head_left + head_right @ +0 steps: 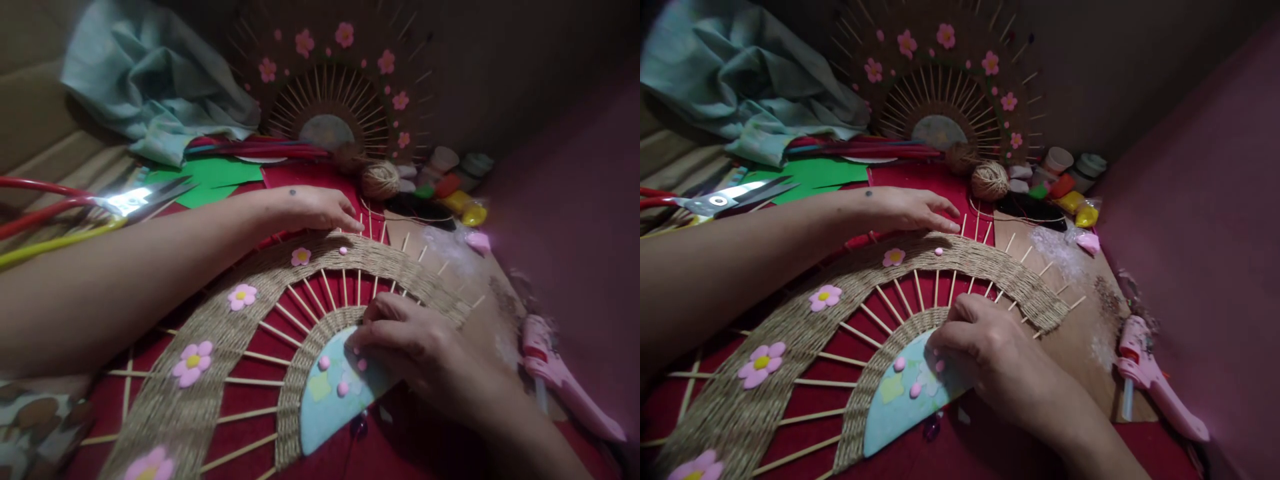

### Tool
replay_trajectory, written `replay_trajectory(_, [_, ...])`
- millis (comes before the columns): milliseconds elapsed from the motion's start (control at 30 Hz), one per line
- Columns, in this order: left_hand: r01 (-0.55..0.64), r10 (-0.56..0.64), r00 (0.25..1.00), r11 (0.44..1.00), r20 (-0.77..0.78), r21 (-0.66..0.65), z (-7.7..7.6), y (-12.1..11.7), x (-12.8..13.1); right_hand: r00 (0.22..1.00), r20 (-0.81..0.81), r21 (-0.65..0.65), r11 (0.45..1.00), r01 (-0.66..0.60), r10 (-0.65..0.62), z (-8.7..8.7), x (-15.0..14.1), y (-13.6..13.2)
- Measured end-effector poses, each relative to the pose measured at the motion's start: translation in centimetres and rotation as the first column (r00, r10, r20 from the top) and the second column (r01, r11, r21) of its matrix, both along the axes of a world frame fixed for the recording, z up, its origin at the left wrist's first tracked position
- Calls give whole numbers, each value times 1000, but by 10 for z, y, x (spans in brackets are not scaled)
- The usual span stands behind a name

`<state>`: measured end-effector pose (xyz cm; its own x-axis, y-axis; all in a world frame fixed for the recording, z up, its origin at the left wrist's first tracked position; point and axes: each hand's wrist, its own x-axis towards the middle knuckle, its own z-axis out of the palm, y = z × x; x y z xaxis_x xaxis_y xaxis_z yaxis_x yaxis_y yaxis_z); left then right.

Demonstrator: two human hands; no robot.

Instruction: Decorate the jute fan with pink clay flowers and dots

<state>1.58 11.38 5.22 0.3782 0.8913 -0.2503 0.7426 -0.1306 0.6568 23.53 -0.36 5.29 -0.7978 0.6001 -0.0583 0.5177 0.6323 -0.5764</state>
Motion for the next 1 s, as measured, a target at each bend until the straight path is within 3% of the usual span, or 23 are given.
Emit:
replay_trajectory(167, [-10,12,999,997,31,-71,-1,-1,5,999,-3,-34,998,-43,43,-1,1,5])
replay_trajectory(333, [-32,108,958,961,265,-276,-4,1,5,996,-93,-111,994,2,-12,-5,3,11])
replay_trajectory(467, [-33,167,932,922,320,-386,-1,1,6,956,-223,-228,964,140,-191,-7,-1,14])
replay_trajectory(600, [-48,131,957,952,260,-304,2,-4,11,864,-264,-301,888,348,-429,-6,-9,20])
replay_trajectory(667, [-57,136,954,957,268,-285,1,-6,12,816,-294,-252,864,435,-497,-8,-15,27])
replay_trajectory(800, [-67,190,926,933,326,-354,-1,-9,11,768,-377,-105,848,520,-518,-20,-26,50])
replay_trajectory(1000, [-77,164,945,952,282,-295,-4,-9,9,769,-438,14,852,523,-465,-32,-34,55])
